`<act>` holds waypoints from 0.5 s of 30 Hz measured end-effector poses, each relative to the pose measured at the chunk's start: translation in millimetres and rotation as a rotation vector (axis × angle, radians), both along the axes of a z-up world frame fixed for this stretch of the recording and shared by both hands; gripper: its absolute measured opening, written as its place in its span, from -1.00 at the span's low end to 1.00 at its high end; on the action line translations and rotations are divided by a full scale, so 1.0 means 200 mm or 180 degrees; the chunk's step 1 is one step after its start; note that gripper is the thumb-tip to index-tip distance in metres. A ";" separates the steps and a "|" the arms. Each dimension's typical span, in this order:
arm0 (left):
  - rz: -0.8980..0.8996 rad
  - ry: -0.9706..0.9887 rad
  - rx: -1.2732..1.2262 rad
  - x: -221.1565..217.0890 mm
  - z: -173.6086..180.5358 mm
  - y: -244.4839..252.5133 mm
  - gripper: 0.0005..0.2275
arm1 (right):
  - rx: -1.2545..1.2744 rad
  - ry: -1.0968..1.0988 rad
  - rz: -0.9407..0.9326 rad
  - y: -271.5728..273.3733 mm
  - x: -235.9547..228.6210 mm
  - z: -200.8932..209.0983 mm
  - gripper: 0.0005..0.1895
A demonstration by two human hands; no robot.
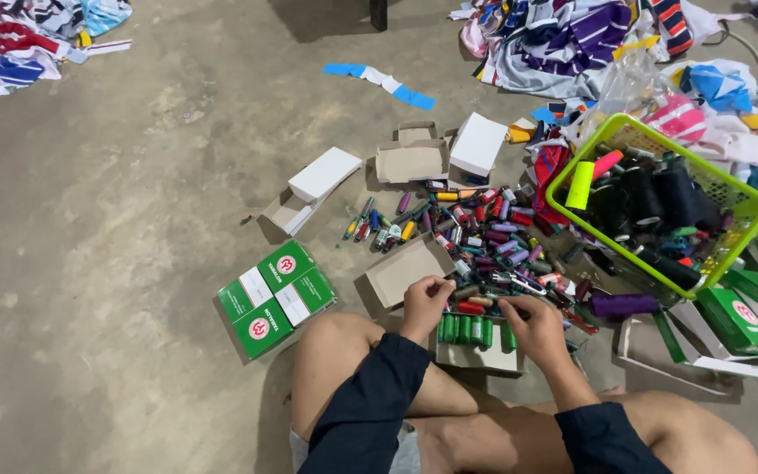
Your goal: The person picks up thread spools from a pile on the floor and places them into cardboard boxes by hand, moving boxes aside and reaching into a plastic basket to retrieve more spools.
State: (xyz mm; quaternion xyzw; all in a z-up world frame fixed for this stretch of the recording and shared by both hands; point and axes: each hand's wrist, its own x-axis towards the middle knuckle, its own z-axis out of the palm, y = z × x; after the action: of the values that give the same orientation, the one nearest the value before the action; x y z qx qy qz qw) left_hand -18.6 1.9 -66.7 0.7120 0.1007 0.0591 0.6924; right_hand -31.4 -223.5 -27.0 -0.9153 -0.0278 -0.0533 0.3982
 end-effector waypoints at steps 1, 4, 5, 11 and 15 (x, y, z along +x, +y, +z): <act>-0.0141 0.0074 0.0244 0.00 -0.02 -0.01 -0.86 | 0.0055 0.0019 -0.0027 0.01 -0.01 0.03 -0.88; -0.0360 0.0155 0.0576 -0.02 -0.01 -0.04 -0.90 | 0.0191 0.0066 -0.0007 0.04 -0.02 0.03 -0.87; -0.0454 0.0177 0.0661 -0.03 0.00 -0.05 -0.86 | 0.0269 0.0109 0.0026 0.04 -0.02 0.01 -0.87; -0.0643 -0.0185 0.0905 -0.05 0.20 -0.04 -0.63 | 0.0164 0.0173 0.0303 0.08 -0.07 0.13 -0.85; -0.0580 -0.0362 0.0979 -0.05 0.13 -0.05 -0.88 | 0.0014 0.0283 0.0309 0.07 -0.04 0.04 -0.83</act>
State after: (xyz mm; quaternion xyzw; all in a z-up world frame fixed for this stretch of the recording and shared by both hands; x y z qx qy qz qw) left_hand -28.2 -7.7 -41.4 0.8111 -0.0138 0.0510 0.5825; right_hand -39.8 -210.5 -19.9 -0.9135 -0.0543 0.0067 0.4032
